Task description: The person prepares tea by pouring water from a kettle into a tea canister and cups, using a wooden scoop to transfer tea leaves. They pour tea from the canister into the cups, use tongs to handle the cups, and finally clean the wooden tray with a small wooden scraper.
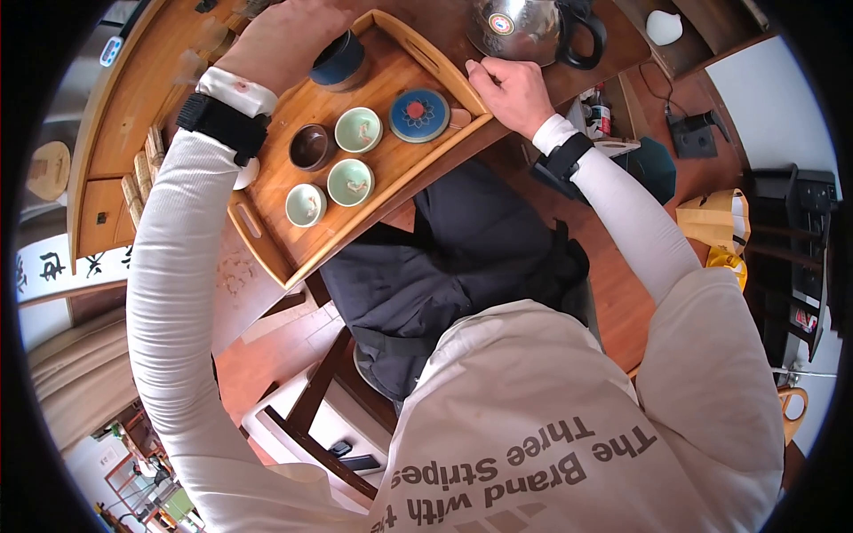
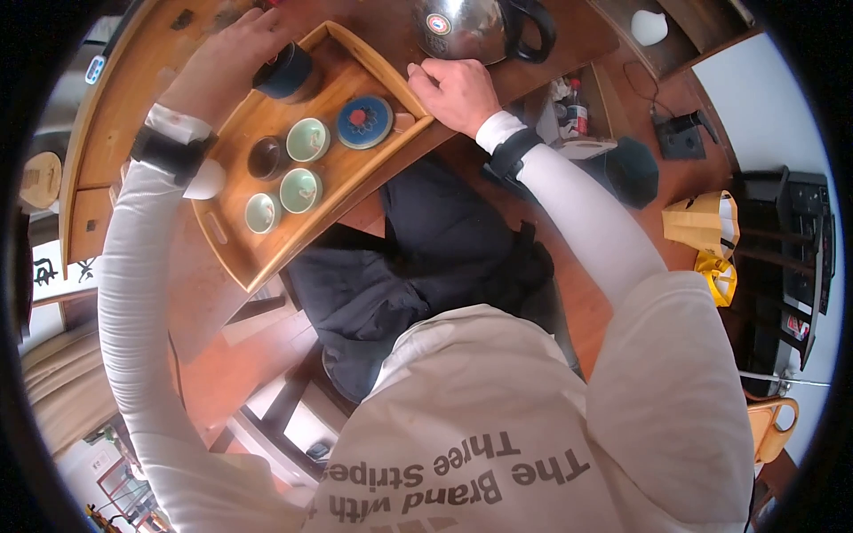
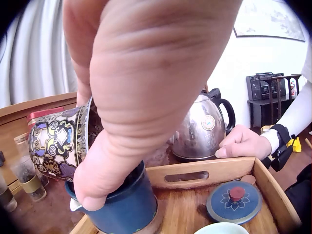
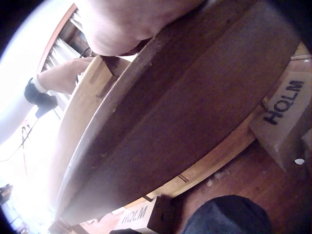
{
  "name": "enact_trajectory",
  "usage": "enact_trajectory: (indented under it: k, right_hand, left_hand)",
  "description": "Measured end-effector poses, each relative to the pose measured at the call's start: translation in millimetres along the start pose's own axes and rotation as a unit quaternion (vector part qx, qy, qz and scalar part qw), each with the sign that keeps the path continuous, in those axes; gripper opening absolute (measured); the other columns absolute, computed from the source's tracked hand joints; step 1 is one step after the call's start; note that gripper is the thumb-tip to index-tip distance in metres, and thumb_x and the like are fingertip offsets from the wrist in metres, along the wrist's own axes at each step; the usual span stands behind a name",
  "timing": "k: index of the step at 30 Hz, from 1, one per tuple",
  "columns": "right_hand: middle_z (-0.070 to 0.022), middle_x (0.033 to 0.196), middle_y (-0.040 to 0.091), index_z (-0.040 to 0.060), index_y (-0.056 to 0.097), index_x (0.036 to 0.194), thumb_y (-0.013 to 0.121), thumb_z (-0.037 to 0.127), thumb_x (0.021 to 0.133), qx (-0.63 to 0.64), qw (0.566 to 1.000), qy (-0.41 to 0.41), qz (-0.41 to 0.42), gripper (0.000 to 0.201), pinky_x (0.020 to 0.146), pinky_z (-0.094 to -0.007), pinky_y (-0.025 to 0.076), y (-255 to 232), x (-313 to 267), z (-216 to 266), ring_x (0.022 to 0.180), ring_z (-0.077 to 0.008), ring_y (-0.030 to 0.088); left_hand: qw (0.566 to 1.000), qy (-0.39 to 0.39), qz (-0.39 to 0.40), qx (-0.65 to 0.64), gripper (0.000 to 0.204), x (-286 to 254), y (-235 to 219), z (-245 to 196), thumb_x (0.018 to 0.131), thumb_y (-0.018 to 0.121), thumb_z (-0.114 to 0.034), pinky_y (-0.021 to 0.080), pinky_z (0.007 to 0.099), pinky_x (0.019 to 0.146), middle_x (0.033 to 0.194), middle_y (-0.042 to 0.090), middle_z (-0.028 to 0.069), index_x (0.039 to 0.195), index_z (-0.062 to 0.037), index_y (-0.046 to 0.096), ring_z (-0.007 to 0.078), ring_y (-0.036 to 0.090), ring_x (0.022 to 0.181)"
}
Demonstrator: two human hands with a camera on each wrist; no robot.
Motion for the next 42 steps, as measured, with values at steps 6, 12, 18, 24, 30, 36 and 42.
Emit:
enact_trajectory:
  k: [6, 12, 18, 24, 30, 36, 42]
  right_hand:
    - [-0.0217, 0.06, 0.05, -0.002, 0.06, 0.073, 0.066, 0.023, 0.097, 0.005, 1.0, 0.005, 0.001, 0.035, 0.05, -0.0422, 0.041, 1.6, -0.9, -1.7, 0.051, -0.0392, 0.048]
    - [-0.022, 0.06, 0.05, -0.0016, 0.061, 0.073, 0.065, 0.024, 0.097, -0.006, 1.0, -0.001, 0.006, 0.035, 0.05, -0.0428, 0.041, 1.6, -0.2, -1.1, 0.052, -0.0395, 0.049]
    - [-0.0224, 0.06, 0.049, -0.002, 0.059, 0.072, 0.065, 0.025, 0.098, -0.002, 1.0, -0.007, -0.004, 0.037, 0.05, -0.0426, 0.041, 0.5, 0.3, 1.4, 0.052, -0.0398, 0.048]
    - [-0.0217, 0.067, 0.059, 0.0025, 0.062, 0.07, 0.064, 0.028, 0.095, -0.013, 0.999, 0.037, 0.025, 0.036, 0.058, -0.0498, 0.047, -0.2, 0.6, 1.4, 0.065, -0.0441, 0.06]
    - [-0.0221, 0.066, 0.059, 0.003, 0.063, 0.071, 0.065, 0.028, 0.095, -0.014, 0.999, 0.037, 0.026, 0.034, 0.057, -0.0495, 0.047, 0.4, 0.2, -0.2, 0.065, -0.0441, 0.06]
    - [-0.0223, 0.066, 0.059, 0.003, 0.063, 0.071, 0.065, 0.028, 0.095, -0.022, 0.999, 0.036, 0.026, 0.035, 0.058, -0.0498, 0.047, 0.6, 0.3, -0.1, 0.065, -0.0442, 0.06]
    - [-0.0219, 0.066, 0.06, 0.003, 0.063, 0.072, 0.065, 0.029, 0.096, -0.023, 0.999, 0.037, 0.027, 0.035, 0.058, -0.0499, 0.048, 1.1, 0.1, -0.8, 0.066, -0.0439, 0.062]
  left_hand:
    - [1.0, -0.019, -0.003, 0.003, 0.019, -0.1, -2.4, 0.4, 0.085, 0.061, -0.007, 0.056, 0.037, 0.084, 0.109, 0.063, 0.0122, 0.102, -0.005, 0.071, 0.0286, 0.063, 0.107]
    - [1.0, -0.016, -0.021, 0.009, 0.015, -0.4, -4.2, -3.8, 0.086, 0.062, -0.009, 0.057, 0.0368, 0.08, 0.103, 0.065, 0.011, 0.097, -0.0058, 0.071, 0.028, 0.064, 0.102]
    - [0.999, -0.023, -0.028, 0.024, 0.012, 2.1, 3.0, -4.6, 0.085, 0.063, -0.011, 0.057, 0.0364, 0.077, 0.1, 0.065, 0.0105, 0.092, -0.0069, 0.072, 0.0266, 0.065, 0.1]
    - [0.998, -0.02, -0.036, 0.04, 0.013, 3.2, 9.7, -5.2, 0.087, 0.063, -0.013, 0.057, 0.0355, 0.076, 0.099, 0.065, 0.0096, 0.092, -0.0076, 0.073, 0.0264, 0.065, 0.1]
    - [0.997, -0.028, -0.028, 0.063, 0.013, 3.1, 12.5, -6.1, 0.087, 0.063, -0.013, 0.057, 0.0353, 0.077, 0.1, 0.065, 0.0095, 0.094, -0.0086, 0.074, 0.0264, 0.064, 0.101]
    - [0.998, -0.029, -0.023, 0.048, 0.015, 2.4, 14.1, -5.2, 0.087, 0.064, -0.013, 0.057, 0.0358, 0.079, 0.102, 0.065, 0.0101, 0.096, -0.009, 0.074, 0.0266, 0.064, 0.102]
    - [0.999, -0.026, -0.018, 0.042, 0.017, 2.2, 12.6, -5.5, 0.087, 0.063, -0.012, 0.056, 0.0359, 0.08, 0.103, 0.065, 0.0104, 0.099, -0.0089, 0.074, 0.0271, 0.063, 0.103]
Point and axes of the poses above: each hand's wrist, its own x-axis towards the middle knuckle, its own y-axis out of the palm, z = x × y, the point moved 6 cm from there along x, towards the middle knuckle
